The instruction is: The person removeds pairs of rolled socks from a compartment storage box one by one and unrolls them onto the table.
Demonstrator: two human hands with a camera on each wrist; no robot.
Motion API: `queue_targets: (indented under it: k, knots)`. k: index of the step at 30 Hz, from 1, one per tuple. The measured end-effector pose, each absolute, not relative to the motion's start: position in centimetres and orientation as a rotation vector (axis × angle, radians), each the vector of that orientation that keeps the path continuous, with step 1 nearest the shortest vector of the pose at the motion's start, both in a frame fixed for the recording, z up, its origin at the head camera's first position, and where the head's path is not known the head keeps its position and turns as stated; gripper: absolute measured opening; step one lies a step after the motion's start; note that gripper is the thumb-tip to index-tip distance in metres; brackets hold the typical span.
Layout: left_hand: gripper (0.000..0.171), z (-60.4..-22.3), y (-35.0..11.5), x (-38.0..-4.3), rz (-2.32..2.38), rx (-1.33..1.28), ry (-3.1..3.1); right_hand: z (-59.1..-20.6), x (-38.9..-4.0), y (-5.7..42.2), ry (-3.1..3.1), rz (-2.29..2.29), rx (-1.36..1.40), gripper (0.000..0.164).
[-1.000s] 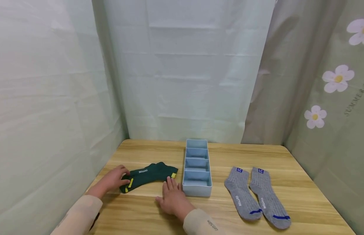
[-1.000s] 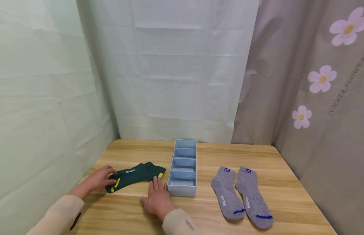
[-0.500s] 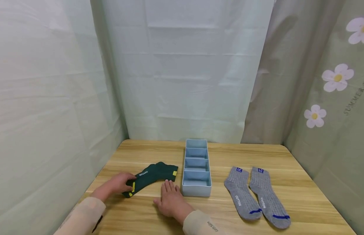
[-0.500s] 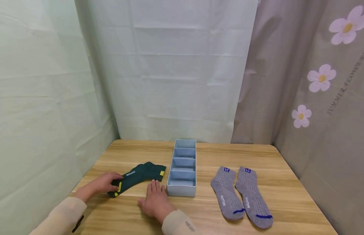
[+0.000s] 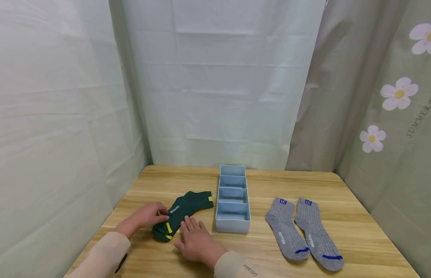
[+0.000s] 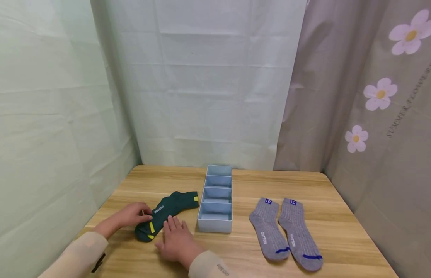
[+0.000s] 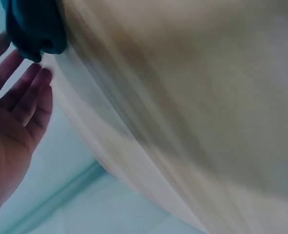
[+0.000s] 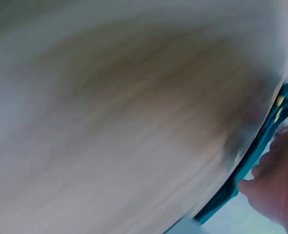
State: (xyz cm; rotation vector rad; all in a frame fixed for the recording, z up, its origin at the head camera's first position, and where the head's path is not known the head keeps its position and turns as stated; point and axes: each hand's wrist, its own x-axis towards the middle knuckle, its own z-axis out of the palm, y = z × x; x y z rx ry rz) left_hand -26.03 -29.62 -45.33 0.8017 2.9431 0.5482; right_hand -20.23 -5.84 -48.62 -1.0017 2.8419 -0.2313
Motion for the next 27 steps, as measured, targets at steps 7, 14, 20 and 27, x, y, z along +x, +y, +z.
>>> queue_targets:
  k: [7, 14, 20, 27]
  knots:
    - [0.043, -44.9, -27.2, -28.9, 0.537, 0.742, 2.947, -48.5, -19.0, -8.0, 2.699, -0.170, -1.248, 0.071]
    - [0.041, -44.7, -25.0, -30.0, 0.251, 0.819, 2.832, -48.2, -18.3, -7.7, 2.676, -0.085, -1.354, 0.066]
    - [0.045, -45.2, -24.9, -30.1, 0.213, 0.746, 2.844, -47.7, -18.6, -5.9, 2.700, -0.010, -1.487, 0.060]
    - [0.053, -45.6, -24.9, -30.0, 0.261, 0.618, 2.846, -47.7, -19.1, -2.8, 2.709, -0.064, -1.483, 0.055]
